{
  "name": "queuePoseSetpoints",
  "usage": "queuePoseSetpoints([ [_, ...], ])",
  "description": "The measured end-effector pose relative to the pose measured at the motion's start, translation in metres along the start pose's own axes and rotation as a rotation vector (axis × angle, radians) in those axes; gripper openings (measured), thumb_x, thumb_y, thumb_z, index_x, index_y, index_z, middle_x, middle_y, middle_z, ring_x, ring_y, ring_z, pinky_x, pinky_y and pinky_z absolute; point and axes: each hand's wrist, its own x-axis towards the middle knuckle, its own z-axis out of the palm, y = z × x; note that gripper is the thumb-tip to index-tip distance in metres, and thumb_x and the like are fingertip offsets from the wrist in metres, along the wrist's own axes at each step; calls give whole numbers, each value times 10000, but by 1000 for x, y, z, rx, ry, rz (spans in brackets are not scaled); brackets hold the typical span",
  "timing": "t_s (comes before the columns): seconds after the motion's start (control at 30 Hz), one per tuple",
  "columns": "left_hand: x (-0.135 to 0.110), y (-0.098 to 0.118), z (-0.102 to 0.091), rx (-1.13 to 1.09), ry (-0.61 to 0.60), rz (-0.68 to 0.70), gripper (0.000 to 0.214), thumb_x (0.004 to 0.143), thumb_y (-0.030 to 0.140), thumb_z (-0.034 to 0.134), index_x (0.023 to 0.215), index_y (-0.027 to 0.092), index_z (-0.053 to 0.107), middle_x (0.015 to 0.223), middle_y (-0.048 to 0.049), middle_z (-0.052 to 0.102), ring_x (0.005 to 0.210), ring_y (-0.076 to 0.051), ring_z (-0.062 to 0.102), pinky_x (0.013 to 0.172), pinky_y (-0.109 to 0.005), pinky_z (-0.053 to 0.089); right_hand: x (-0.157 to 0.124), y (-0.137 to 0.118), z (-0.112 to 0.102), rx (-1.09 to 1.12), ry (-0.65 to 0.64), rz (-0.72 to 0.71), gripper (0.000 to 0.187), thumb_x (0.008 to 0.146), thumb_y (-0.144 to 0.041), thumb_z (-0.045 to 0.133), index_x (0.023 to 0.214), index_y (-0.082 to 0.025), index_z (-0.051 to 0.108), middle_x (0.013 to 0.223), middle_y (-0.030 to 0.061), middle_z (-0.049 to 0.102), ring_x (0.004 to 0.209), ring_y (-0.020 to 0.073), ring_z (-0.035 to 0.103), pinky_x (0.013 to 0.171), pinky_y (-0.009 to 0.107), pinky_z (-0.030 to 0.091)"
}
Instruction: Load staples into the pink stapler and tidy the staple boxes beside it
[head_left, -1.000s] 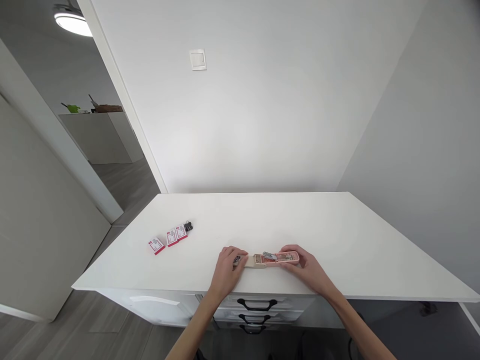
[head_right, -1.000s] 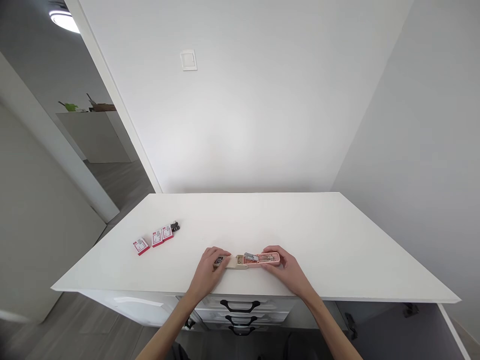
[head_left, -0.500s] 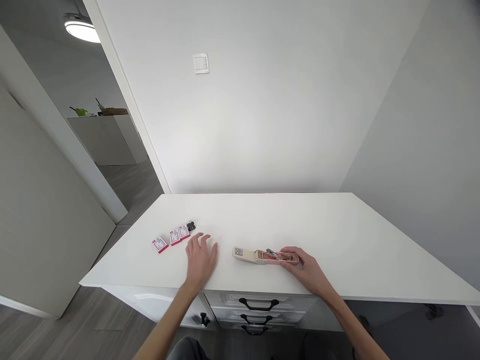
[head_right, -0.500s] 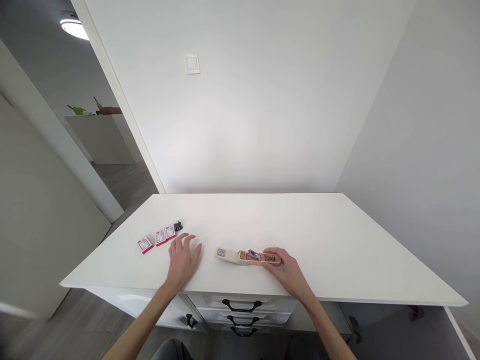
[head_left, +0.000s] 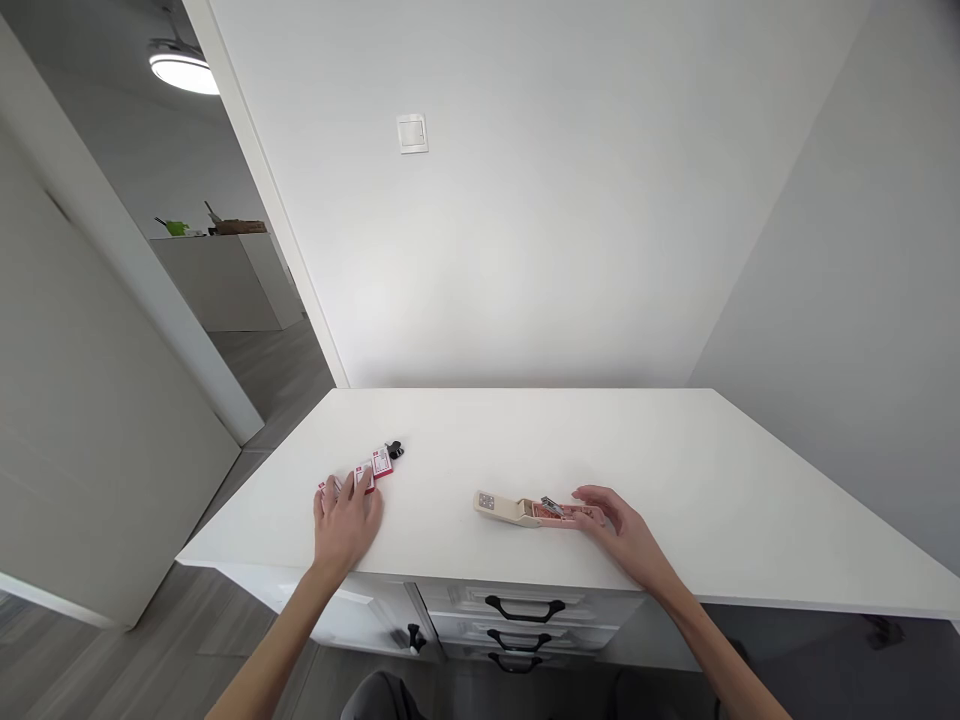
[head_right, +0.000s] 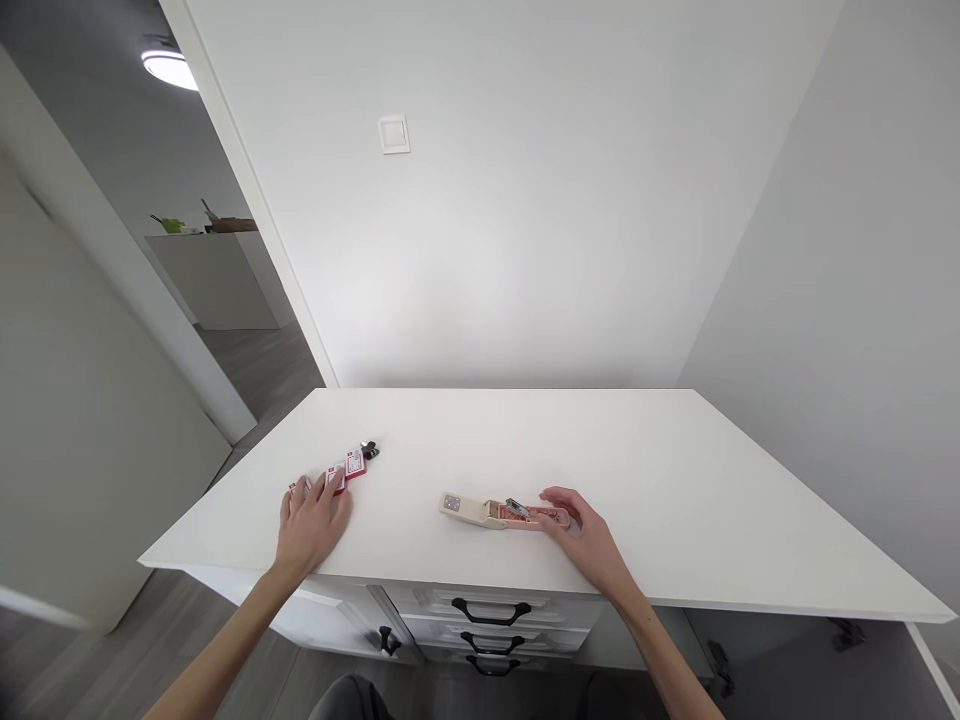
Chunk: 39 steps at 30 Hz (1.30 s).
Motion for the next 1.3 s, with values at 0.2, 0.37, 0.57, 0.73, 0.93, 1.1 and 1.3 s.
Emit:
queuePoseSetpoints([
  [0.2, -28, 2, -10, -201, 19, 205, 494, 1004, 445, 411, 1420, 252, 594, 1497, -100, 551, 1464, -321, 404, 1209, -510, 319, 2, 5, -2, 103, -4, 7, 415, 906, -577, 670, 1197, -282, 652, 1306, 92, 694, 1244, 297, 627, 1083, 481, 488],
  [0.37, -23, 0, -8, -281, -16, 91, 721, 925, 605, 532, 1528, 218, 451, 1652, -146, 339, 1509, -386, 303, 1187, -574, 325, 1, 2, -2, 125, -6, 3, 432, 901, -599, 668, 1179, -268, 654, 1299, 105, 695, 1240, 295, 632, 1083, 471, 494],
  [0.57, -2, -20, -18, -382, -214, 74, 865, 862, 671, 581, 1543, 172, 397, 1507, -171, 540, 1421, -370, 468, 1131, -497, 428, 1, -1, -2, 148, 12, -5, 433, 899, -604, 669, 1172, -269, 665, 1275, 104, 709, 1206, 294, 657, 1047, 457, 523],
  [0.73, 1, -45, -37, -467, -297, 91, 858, 833, 654, 634, 1535, 217, 408, 1404, -128, 636, 1262, -327, 615, 1018, -439, 526, 1, 0, -2, 157, 7, 3, 428, 905, -597, 666, 1181, -271, 656, 1275, 103, 709, 1207, 290, 659, 1045, 452, 523],
  [0.93, 5, -58, -68, -653, -275, -89, 824, 783, 656, 700, 1461, 238, 487, 1285, -106, 716, 1159, -311, 674, 1051, -496, 516, 0, 3, -2, 169, 9, 7, 428, 915, -584, 660, 1212, -277, 635, 1284, 101, 704, 1221, 289, 654, 1059, 464, 513],
  [1.1, 9, -42, -84, -1008, -148, -262, 704, 870, 647, 644, 1431, 240, 522, 1333, -143, 691, 1161, -305, 693, 996, -474, 569, 2, 6, -1, 199, 30, -17, 439, 917, -582, 661, 1221, -268, 626, 1278, 112, 707, 1215, 297, 660, 1089, 498, 495],
  [1.3, 10, -34, -51, -523, -48, -41, 669, 870, 668, 545, 1338, 191, 570, 1347, -149, 650, 1048, -305, 684, 934, -480, 567, 2, 8, -1, 193, 27, -18, 433, 933, -593, 634, 1216, -266, 617, 1288, 114, 704, 1228, 295, 654, 1112, 505, 481],
])
